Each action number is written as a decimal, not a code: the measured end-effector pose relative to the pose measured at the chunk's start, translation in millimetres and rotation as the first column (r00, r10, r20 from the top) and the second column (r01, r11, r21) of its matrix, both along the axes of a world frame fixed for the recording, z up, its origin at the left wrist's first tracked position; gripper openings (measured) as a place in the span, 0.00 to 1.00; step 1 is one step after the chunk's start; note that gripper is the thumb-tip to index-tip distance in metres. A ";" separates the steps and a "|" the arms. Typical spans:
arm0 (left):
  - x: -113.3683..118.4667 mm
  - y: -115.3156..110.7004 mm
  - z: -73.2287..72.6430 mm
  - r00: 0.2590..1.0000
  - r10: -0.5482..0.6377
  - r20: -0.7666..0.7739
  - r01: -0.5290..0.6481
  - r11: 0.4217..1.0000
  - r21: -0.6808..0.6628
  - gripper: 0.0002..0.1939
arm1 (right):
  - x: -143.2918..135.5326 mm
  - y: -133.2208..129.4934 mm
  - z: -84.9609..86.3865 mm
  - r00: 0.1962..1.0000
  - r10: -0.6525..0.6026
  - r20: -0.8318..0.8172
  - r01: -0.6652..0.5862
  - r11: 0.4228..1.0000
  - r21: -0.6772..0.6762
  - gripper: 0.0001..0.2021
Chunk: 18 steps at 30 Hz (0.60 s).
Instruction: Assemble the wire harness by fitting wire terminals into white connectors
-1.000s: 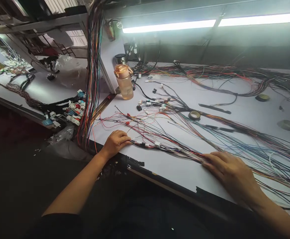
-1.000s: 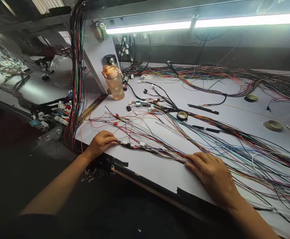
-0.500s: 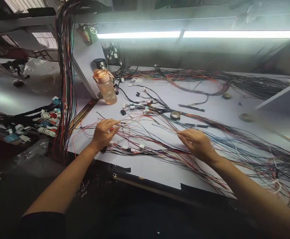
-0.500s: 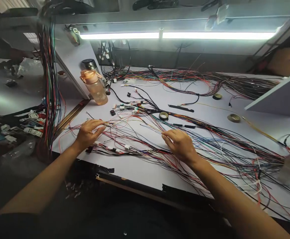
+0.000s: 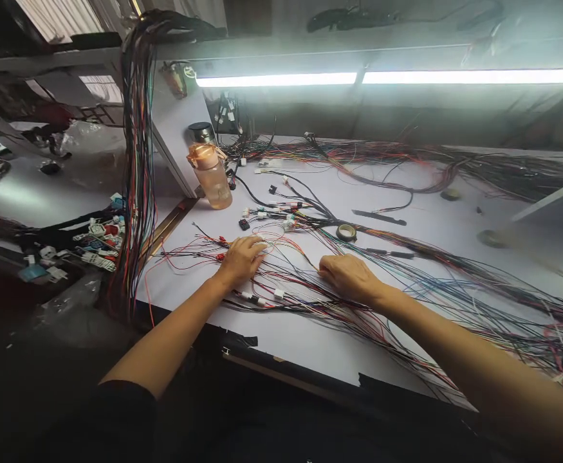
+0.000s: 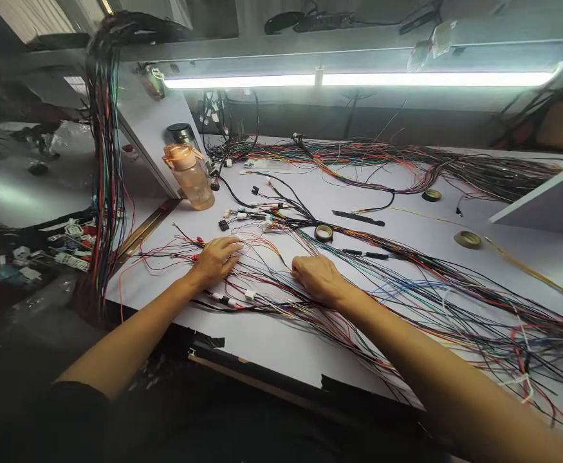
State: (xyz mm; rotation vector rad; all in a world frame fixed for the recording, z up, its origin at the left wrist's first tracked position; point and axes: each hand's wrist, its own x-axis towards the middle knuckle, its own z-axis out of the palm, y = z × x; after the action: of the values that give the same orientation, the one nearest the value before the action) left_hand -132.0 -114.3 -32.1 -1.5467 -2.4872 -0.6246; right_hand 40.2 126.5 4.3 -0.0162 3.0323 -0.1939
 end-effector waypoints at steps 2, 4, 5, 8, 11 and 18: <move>-4.5 -4.1 1.0 0.999 0.024 0.044 -0.025 0.999 0.028 0.13 | 12.9 5.3 0.5 0.999 0.041 0.010 -0.041 0.999 0.004 0.09; -8.1 -6.3 1.4 0.993 0.052 0.108 -0.057 0.997 0.045 0.14 | 24.1 12.5 0.3 0.999 0.040 -0.022 -0.040 0.999 -0.031 0.09; -9.6 -7.0 1.2 0.988 0.068 0.136 -0.076 0.996 0.049 0.14 | 28.9 16.0 0.4 0.998 0.031 -0.056 -0.035 0.997 -0.073 0.09; -14.7 -8.3 0.7 0.978 0.100 0.182 -0.111 0.993 0.050 0.17 | 39.7 22.9 2.2 0.979 0.025 -0.200 -0.076 0.966 -0.247 0.10; -22.7 -9.4 4.1 0.966 0.067 0.249 -0.078 0.996 0.033 0.22 | 45.7 21.9 4.9 0.950 0.024 -0.313 -0.142 0.922 -0.361 0.11; -36.1 5.0 32.0 0.795 0.020 0.606 0.082 0.987 -0.140 0.33 | 46.7 3.8 9.6 0.897 -0.030 -0.440 -0.215 0.842 -0.495 0.10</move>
State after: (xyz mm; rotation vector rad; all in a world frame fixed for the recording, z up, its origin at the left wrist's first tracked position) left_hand -168.2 -109.3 -0.1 -1.6403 -3.0388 -1.1060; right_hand 86.9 130.3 13.9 -0.2924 3.2675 -1.1734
